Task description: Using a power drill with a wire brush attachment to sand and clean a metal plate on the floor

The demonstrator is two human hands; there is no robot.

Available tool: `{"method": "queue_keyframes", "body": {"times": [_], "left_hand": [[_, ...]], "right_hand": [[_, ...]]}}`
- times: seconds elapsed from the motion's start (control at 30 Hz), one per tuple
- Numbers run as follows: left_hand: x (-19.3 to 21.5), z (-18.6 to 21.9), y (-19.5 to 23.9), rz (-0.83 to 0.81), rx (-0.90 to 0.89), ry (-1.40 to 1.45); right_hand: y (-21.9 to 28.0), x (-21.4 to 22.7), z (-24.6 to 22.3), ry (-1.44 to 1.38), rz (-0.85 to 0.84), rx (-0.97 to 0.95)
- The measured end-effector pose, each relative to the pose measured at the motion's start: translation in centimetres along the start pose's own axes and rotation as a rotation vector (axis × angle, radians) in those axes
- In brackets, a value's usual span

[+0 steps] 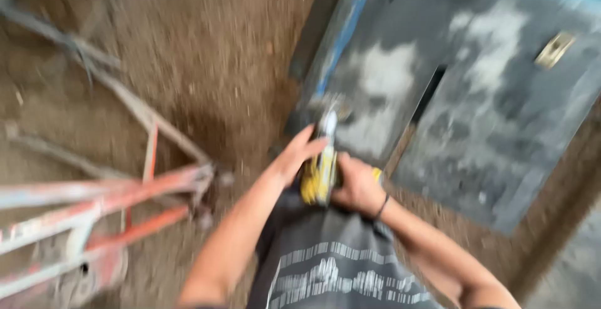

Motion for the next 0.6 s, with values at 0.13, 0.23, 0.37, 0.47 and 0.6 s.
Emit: {"method": "queue_keyframes", "body": {"times": [0.13, 0.23, 0.37, 0.47, 0.6], "left_hand": [[3.9, -5.9, -9.1, 0.003, -0.294, -0.282], [5.2, -7.4, -8.6, -0.108, -0.161, -0.241], [8.5, -9.0, -9.3, -0.2, -0.04, -0.185], [10.7, -10.5, -9.4, -0.239, 0.002, -0.167], [13.7, -11.4, -8.9, -0.288, 0.064, -0.111]], "right_hand": [[0.1, -3.5, 2.1, 0.036, 0.118, -0.058], [1.7, -8.0, 2.7, 0.222, 0.176, -0.136], [1.3, -12.3, 1.1, 0.245, 0.129, -0.25], [1.0, -15.6, -0.8, 0.155, 0.031, -0.475], [-1.0, -17.6, -4.4, 0.124, -0.065, -0.732]]}}
Point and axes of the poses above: each hand's wrist, its own y-axis away from the middle knuckle, its own x-axis out of the back of the hand, z = x × y, the point moved 3 cm from there along -y, towards the middle knuckle, and after that the axes turned 10 degrees about x, right-handed, at the moved point
